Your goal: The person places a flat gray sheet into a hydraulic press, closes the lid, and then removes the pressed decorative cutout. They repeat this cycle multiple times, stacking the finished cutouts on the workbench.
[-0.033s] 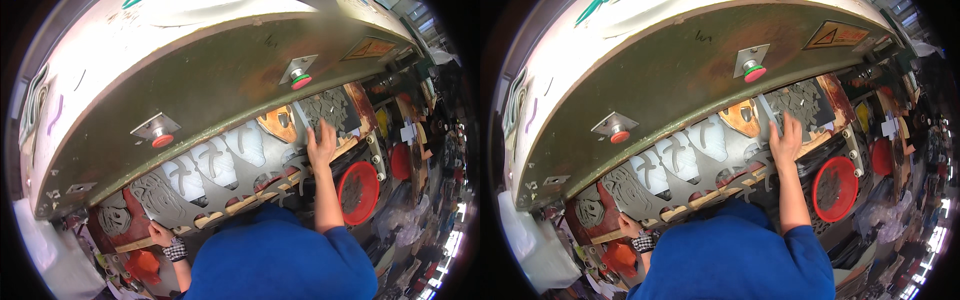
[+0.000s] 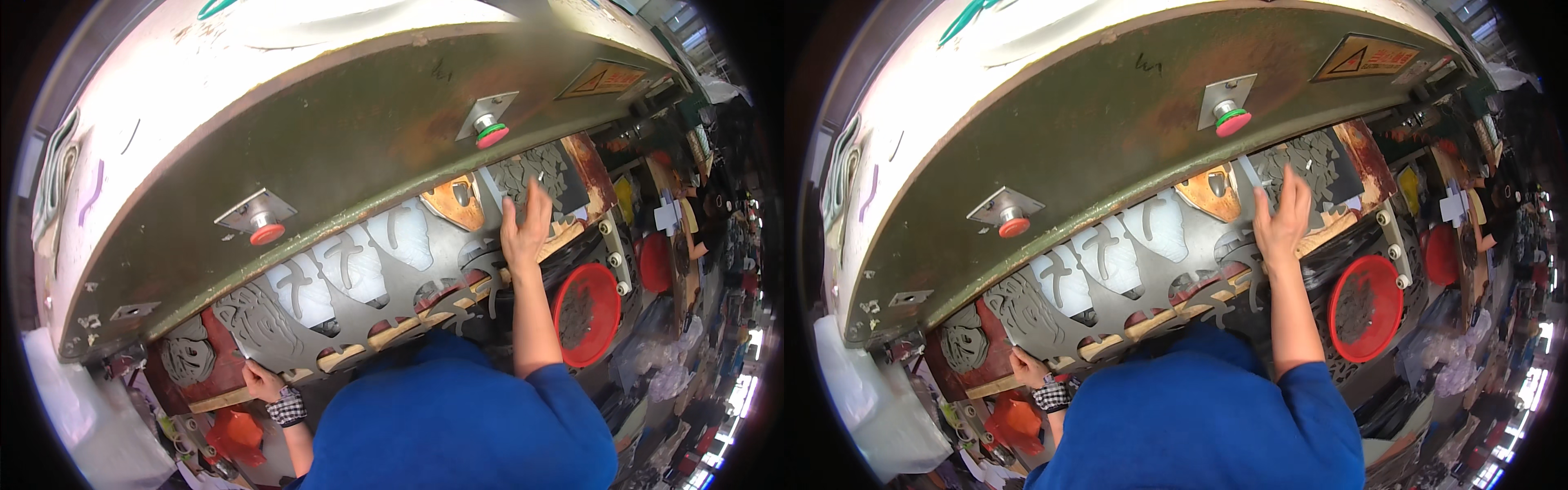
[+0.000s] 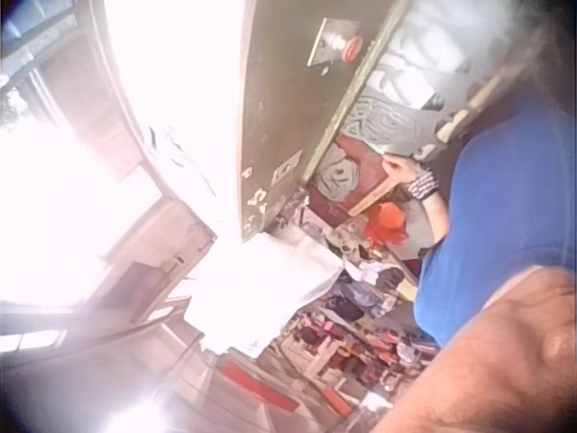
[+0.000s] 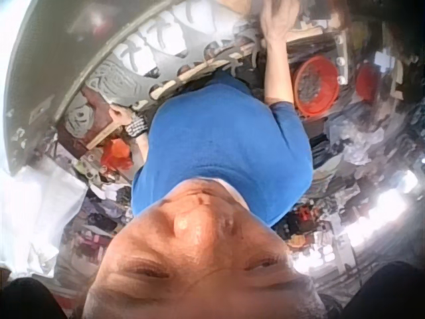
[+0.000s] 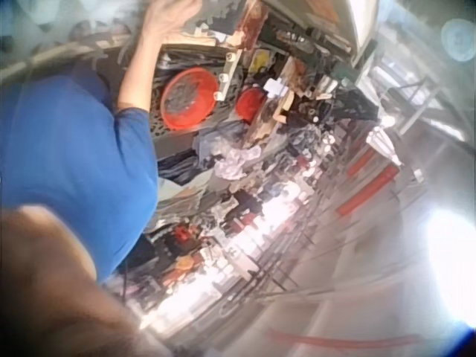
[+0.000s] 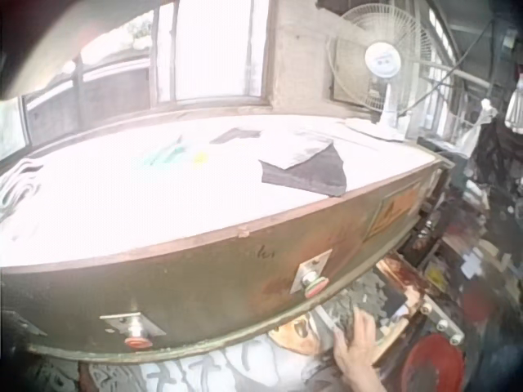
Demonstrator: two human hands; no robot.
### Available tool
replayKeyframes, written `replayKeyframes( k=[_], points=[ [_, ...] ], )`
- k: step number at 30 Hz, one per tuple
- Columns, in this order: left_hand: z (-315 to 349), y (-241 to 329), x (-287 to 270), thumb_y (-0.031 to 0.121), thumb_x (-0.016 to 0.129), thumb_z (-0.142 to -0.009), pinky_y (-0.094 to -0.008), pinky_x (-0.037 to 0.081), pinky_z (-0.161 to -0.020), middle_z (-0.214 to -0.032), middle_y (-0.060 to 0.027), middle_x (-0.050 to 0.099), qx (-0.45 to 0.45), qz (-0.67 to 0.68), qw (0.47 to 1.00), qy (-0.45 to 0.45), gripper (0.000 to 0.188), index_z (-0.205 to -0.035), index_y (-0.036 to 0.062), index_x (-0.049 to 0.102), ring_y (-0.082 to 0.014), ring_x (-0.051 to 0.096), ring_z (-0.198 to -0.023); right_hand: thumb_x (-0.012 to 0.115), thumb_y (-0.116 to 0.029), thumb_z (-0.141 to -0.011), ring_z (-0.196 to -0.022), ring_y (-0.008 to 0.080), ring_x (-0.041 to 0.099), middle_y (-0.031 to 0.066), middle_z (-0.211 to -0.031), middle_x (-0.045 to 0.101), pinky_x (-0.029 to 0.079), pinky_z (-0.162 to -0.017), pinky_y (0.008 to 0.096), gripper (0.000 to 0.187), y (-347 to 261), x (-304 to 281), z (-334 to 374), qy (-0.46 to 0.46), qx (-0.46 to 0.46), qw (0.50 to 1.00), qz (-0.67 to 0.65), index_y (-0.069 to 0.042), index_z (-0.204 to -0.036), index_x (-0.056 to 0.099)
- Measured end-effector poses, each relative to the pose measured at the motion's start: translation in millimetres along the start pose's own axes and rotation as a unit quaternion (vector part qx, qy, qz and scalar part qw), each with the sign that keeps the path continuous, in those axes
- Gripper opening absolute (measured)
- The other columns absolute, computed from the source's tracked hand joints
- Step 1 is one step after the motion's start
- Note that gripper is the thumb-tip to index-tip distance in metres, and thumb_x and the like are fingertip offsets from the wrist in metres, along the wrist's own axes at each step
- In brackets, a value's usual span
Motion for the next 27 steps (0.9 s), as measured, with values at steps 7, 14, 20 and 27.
replayKeyframes(
  k=[7, 14, 20, 27],
  points=[
    [-52.8, 15.7, 40.5, 0.025, 0.049, -0.100, -0.0333, 0.040, -0.054, -0.062, -0.0128, 0.045, 0.020, -0.038, 0.999, -0.016, 0.033, -0.080, -0.0015, 0.053, -0.0185, 0.040, -0.056, 0.049, -0.064, -0.087, -0.134, 0.0552, 0.011, 0.0401, -0.145, -0.001, 0.016, -0.109, 0.0584, 0.106, -106.5, 51.3, -86.1, 0.043, -0.111, 0.993, -0.020, 0.010, -0.145, 0.002],
    [-83.0, 17.8, 54.9, 0.029, 0.050, -0.099, -0.0413, 0.046, -0.059, -0.074, -0.0207, 0.061, 0.016, -0.129, 0.990, -0.044, 0.032, -0.087, 0.0018, 0.061, -0.0364, 0.058, -0.064, 0.055, -0.060, -0.086, -0.135, 0.0555, 0.007, 0.0393, -0.146, -0.004, 0.016, -0.109, 0.0604, 0.106, -92.7, 61.2, -77.3, 0.013, -0.104, 0.993, -0.057, 0.009, -0.146, 0.001],
    [-88.8, -44.3, 57.1, 0.024, 0.052, -0.096, -0.0380, 0.052, -0.075, -0.091, -0.0193, 0.068, 0.063, -0.095, 0.993, 0.013, 0.027, -0.103, 0.0008, 0.066, -0.0318, 0.065, -0.083, 0.065, -0.035, -0.085, -0.134, 0.0494, 0.023, 0.0329, -0.147, 0.019, 0.023, -0.110, 0.0515, 0.089, -15.1, 37.0, -31.2, 0.024, 0.015, 0.998, -0.064, 0.002, -0.148, 0.015],
    [-91.3, -75.8, 73.6, 0.020, 0.059, -0.093, -0.0362, 0.050, -0.085, -0.102, -0.0180, 0.068, -0.005, -0.113, 0.992, -0.046, 0.033, -0.112, -0.0059, 0.061, -0.0266, 0.064, -0.093, 0.066, -0.040, -0.085, -0.076, 0.0336, 0.066, 0.0145, -0.074, 0.067, 0.052, -0.072, 0.0430, 0.033, 74.4, 78.4, 40.9, -0.139, 0.306, 0.939, -0.069, -0.007, -0.091, 0.069]
  ],
)
Point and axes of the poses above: each hand's wrist, its own z-axis away from the middle knuckle, its own x-axis out of the palm, y = z × x, the point moved 8 cm from there along -z, towards the middle knuckle
